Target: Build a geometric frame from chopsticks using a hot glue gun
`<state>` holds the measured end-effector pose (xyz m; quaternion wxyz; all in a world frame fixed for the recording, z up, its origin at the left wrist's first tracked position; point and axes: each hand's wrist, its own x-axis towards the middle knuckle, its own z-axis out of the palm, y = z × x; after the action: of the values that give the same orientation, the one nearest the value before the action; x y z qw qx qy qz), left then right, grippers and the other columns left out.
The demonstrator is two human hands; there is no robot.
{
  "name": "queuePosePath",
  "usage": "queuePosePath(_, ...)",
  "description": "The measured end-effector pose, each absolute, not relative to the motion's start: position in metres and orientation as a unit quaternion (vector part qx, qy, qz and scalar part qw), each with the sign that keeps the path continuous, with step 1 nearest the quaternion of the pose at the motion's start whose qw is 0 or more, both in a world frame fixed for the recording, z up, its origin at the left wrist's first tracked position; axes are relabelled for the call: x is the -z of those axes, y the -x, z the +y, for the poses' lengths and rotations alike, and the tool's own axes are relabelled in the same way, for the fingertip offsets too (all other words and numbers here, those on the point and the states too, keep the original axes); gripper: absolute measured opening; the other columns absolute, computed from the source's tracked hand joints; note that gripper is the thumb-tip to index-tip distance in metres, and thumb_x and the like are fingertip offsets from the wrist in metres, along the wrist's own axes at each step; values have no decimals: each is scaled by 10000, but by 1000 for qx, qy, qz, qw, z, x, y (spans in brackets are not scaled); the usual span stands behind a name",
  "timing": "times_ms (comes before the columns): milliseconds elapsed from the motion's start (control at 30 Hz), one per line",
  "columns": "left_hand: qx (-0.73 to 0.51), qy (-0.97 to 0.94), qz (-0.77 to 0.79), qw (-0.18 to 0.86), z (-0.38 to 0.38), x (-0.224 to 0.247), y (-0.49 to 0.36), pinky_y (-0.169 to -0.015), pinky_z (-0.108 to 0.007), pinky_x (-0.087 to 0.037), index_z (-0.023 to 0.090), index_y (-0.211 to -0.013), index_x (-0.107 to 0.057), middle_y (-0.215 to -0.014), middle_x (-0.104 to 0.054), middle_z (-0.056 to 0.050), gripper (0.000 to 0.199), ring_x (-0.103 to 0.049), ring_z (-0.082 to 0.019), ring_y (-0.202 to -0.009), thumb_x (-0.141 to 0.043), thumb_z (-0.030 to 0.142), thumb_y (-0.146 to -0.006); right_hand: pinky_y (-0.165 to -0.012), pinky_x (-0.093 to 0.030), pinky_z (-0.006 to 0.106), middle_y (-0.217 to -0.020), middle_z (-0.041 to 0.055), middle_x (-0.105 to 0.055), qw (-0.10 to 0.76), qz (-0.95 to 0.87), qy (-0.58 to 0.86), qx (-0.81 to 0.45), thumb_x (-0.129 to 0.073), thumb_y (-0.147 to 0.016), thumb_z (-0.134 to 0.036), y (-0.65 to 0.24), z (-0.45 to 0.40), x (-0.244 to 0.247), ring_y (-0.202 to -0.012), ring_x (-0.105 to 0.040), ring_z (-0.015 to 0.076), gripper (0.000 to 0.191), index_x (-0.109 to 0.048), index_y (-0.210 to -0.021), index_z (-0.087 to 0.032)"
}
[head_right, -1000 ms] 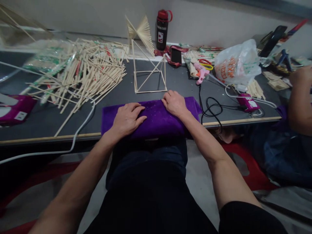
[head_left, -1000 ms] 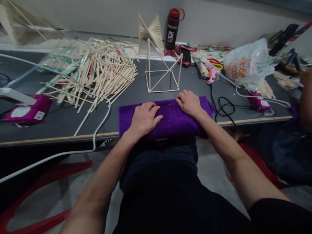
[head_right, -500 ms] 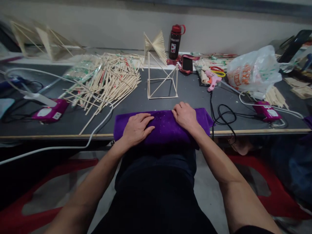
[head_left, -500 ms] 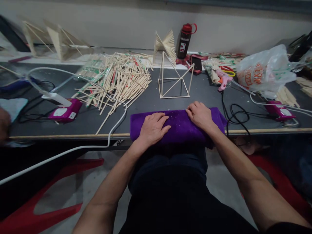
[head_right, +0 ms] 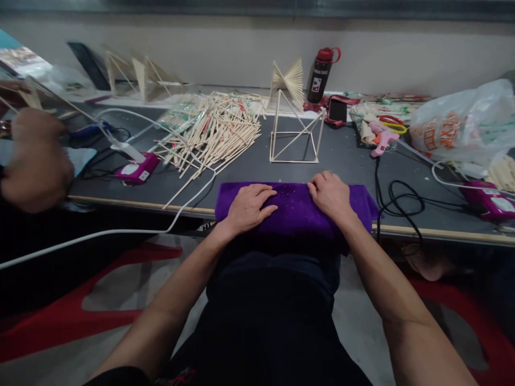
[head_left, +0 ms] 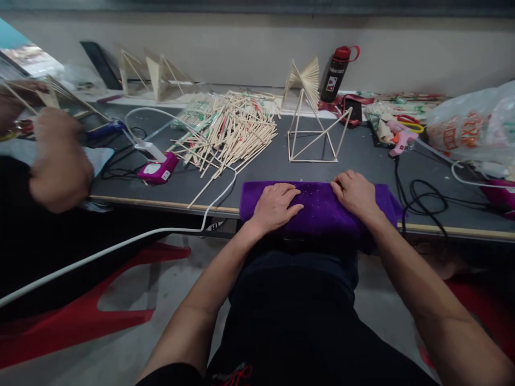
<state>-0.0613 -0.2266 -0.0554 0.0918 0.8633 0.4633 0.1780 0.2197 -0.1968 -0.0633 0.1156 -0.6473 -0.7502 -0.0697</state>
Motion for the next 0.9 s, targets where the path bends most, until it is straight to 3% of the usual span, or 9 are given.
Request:
queuePosePath(400, -207, -859, 456, 103, -227, 57, 59, -1218, -511, -533, 188, -1464, -785, -1523, -772, -144, 384, -701, -336, -1445, -754, 382, -1134, -853, -494, 416, -1069, 157, -775, 160, -758, 628, 70, -534, -1088, -374, -227, -193, 72, -1032, -679, 330, 308, -784, -983, -229)
queuePosePath(733, -210, -854, 464, 105, -227, 56, 57, -1252, -505, -516, 174, -1478, -773, -1551, -758, -142, 396, -679, -326, -1488, -756, 376, -1137, -855, -502, 419, -1083, 160, -787, 161, -759, 628, 65, -533, -1090, -369, -226, -192, 69, -1021, -694, 333, 306, -778, -984, -219)
queuePosePath(900, -243, -852, 454, 96, -232, 59, 59, -1196, -484, -554, 176, -1442, -788, -1517, -780, -151, 366, -706, -316, -1456, -765, 372, -1134, -858, -491, 420, -1084, 160, -785, 149, -761, 628, 64, -530, -1107, -389, -230, -192, 70, -1026, -701, 343, 321, -780, -1005, -216)
